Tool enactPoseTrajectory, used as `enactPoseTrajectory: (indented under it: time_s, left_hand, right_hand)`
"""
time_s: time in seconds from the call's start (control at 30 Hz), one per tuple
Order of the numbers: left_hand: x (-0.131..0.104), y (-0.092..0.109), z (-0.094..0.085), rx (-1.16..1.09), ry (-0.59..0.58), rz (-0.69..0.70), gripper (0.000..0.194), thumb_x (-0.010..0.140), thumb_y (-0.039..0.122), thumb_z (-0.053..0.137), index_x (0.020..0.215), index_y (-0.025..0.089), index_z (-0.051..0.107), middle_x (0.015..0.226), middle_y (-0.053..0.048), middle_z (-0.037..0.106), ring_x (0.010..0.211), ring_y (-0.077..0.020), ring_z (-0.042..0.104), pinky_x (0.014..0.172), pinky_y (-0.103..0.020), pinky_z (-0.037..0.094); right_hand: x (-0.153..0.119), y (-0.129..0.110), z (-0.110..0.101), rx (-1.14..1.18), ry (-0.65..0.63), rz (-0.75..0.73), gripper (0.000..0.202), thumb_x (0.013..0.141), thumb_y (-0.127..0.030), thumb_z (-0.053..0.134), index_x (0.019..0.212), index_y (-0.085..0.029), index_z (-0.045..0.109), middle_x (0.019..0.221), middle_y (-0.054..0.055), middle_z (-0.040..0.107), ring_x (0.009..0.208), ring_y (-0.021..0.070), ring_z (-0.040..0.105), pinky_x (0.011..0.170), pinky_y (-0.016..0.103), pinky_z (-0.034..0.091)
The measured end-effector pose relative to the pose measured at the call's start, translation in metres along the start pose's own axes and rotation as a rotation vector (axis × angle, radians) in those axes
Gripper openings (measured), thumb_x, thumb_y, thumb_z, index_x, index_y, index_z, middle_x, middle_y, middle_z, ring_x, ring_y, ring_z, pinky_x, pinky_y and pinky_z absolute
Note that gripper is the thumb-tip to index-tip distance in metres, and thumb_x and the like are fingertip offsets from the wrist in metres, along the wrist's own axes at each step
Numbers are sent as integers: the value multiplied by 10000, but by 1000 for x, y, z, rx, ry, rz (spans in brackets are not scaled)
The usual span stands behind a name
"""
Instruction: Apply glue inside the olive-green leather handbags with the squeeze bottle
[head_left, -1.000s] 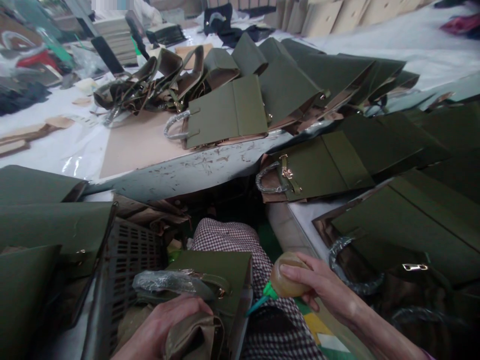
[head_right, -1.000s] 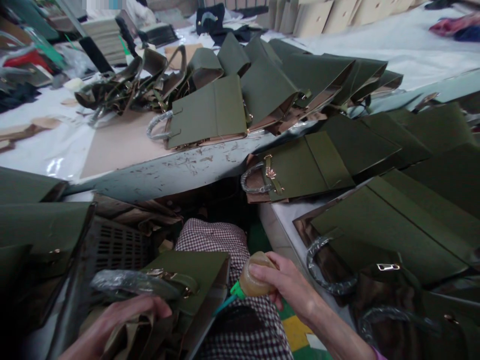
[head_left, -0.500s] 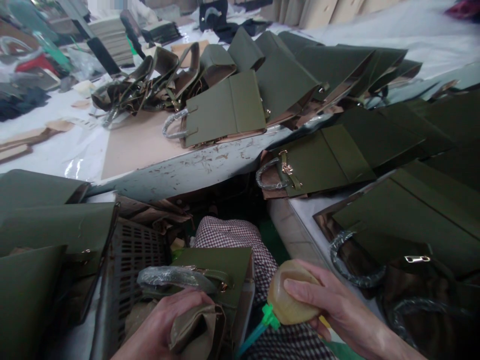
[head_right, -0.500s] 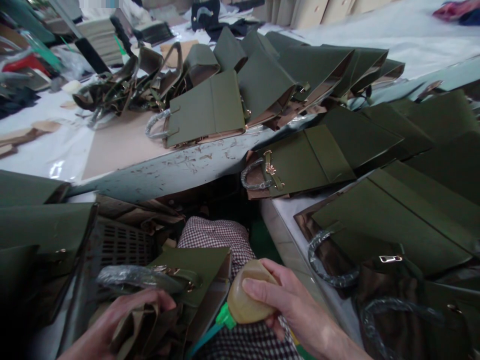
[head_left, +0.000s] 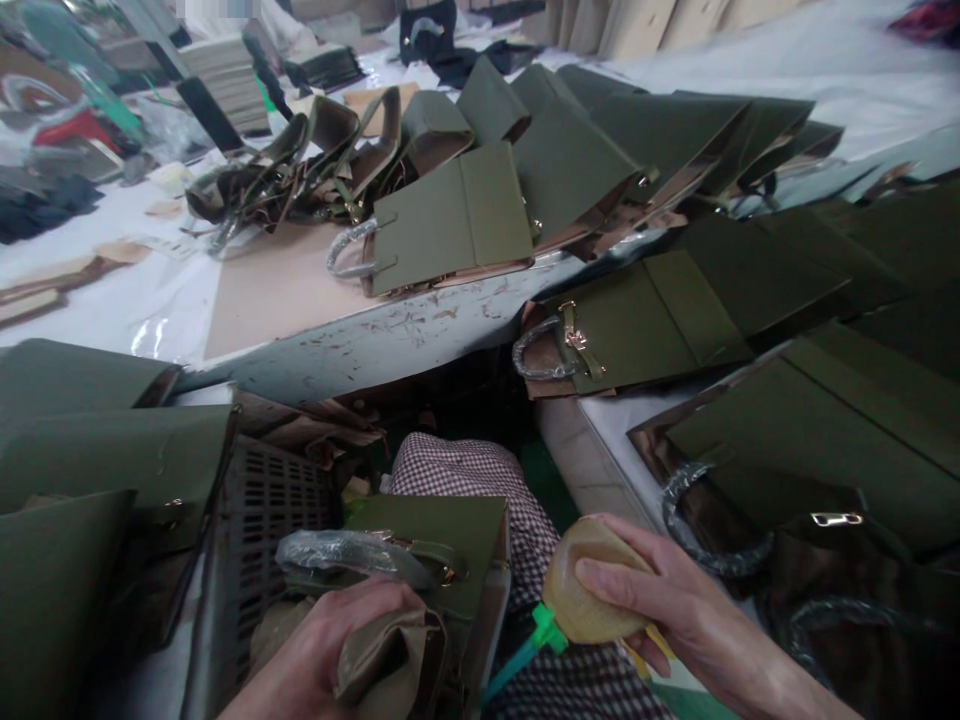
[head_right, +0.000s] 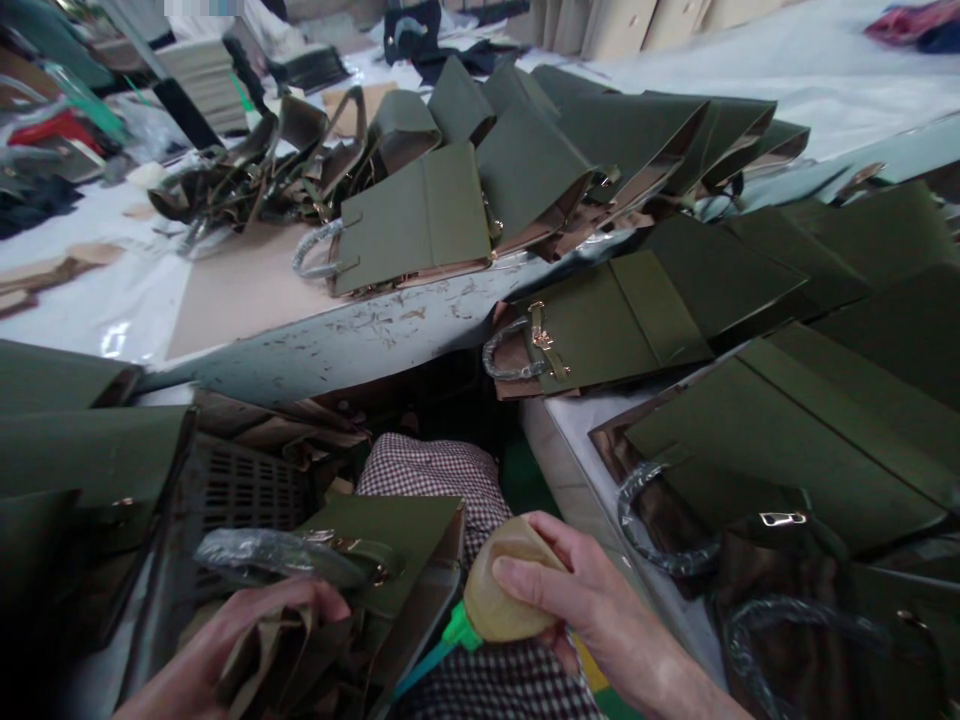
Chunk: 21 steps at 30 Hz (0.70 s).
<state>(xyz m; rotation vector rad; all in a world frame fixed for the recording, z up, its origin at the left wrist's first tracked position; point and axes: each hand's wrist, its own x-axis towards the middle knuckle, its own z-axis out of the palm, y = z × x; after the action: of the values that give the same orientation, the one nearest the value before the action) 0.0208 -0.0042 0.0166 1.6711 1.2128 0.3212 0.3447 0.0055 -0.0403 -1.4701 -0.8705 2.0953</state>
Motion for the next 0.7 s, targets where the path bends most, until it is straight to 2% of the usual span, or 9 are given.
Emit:
enactPoseTrajectory:
  time_s: [0.23, 0.37, 0.6, 0.7]
  left_hand:
    - [0, -1, 0, 9, 7, -6, 60, 812, 256, 722, 865, 251, 750, 828, 8, 790, 754, -183, 735, 714, -218, 561]
    - [0, -3, 1, 45, 10, 40, 62, 821, 266, 744, 881, 250, 740, 819, 14, 778, 740, -172, 726, 708, -205, 556]
    - [1, -3, 1, 18, 12, 10, 134, 798, 240, 744, 931, 250, 757, 867, -4, 798, 803, -197, 738, 760, -221, 582]
    - [3, -6, 2, 27, 36, 40, 129, 795, 210, 737, 918, 248, 746, 848, 2, 788, 779, -190, 731, 748, -216, 584]
  right_hand:
    - [12, 0, -6, -97, 78, -25, 456, 827, -615, 794, 996, -197, 721, 720, -21, 594, 490, 93, 465, 358, 166, 330]
    - [20, 8, -14, -158, 97, -36, 479, 829, -635, 779, 1010, -199, 702, 722, -29, 585, 493, 97, 482, 360, 173, 351]
    - [29, 23, -23, -340, 230, -42, 535, 848, -668, 695, 1101, -199, 655, 760, -12, 628, 514, 134, 531, 381, 222, 411]
    - [32, 27, -24, -393, 281, -36, 573, 845, -659, 681, 1177, -195, 631, 804, 7, 660, 496, 146, 538, 386, 257, 429]
